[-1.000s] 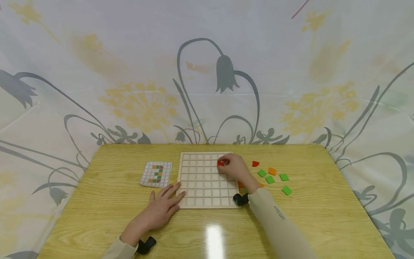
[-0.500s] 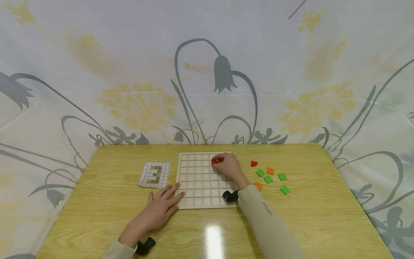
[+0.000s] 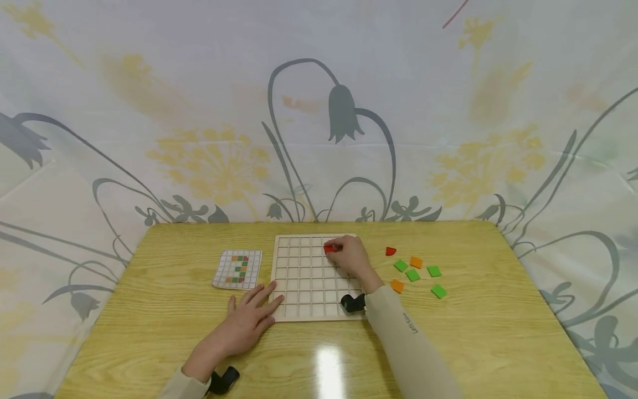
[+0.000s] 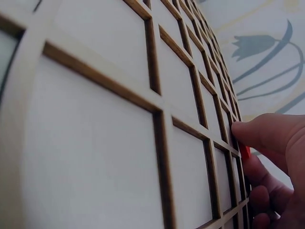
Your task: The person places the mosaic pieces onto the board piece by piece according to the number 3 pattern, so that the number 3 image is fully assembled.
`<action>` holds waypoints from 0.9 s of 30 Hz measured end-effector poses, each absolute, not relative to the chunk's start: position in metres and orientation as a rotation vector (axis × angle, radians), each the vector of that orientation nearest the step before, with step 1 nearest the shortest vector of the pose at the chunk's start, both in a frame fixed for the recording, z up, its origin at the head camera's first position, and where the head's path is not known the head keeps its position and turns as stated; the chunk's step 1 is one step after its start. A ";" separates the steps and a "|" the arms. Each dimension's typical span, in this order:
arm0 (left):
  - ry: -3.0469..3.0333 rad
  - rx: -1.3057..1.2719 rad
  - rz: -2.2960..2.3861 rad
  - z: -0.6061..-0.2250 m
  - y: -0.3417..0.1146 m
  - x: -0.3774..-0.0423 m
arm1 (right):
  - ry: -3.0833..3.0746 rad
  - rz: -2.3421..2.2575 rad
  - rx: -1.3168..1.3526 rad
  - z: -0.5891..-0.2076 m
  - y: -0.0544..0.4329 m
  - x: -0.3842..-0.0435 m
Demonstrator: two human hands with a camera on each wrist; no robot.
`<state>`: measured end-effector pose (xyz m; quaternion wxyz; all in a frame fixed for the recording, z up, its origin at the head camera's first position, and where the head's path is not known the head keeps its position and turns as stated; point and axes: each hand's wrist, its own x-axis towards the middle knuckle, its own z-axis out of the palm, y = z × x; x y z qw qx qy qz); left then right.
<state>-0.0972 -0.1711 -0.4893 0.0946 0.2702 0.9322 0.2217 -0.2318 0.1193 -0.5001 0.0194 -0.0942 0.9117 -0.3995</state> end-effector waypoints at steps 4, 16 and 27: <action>2.765 0.806 0.662 -0.489 -0.171 -0.098 | 2.812 -1.264 -0.297 -0.500 0.121 -0.231; 2.758 0.811 0.686 -0.487 -0.170 -0.098 | 2.803 -1.322 -0.292 -0.501 0.122 -0.233; 2.757 0.816 0.683 -0.490 -0.171 -0.098 | 2.776 -1.345 -0.277 -0.500 0.121 -0.231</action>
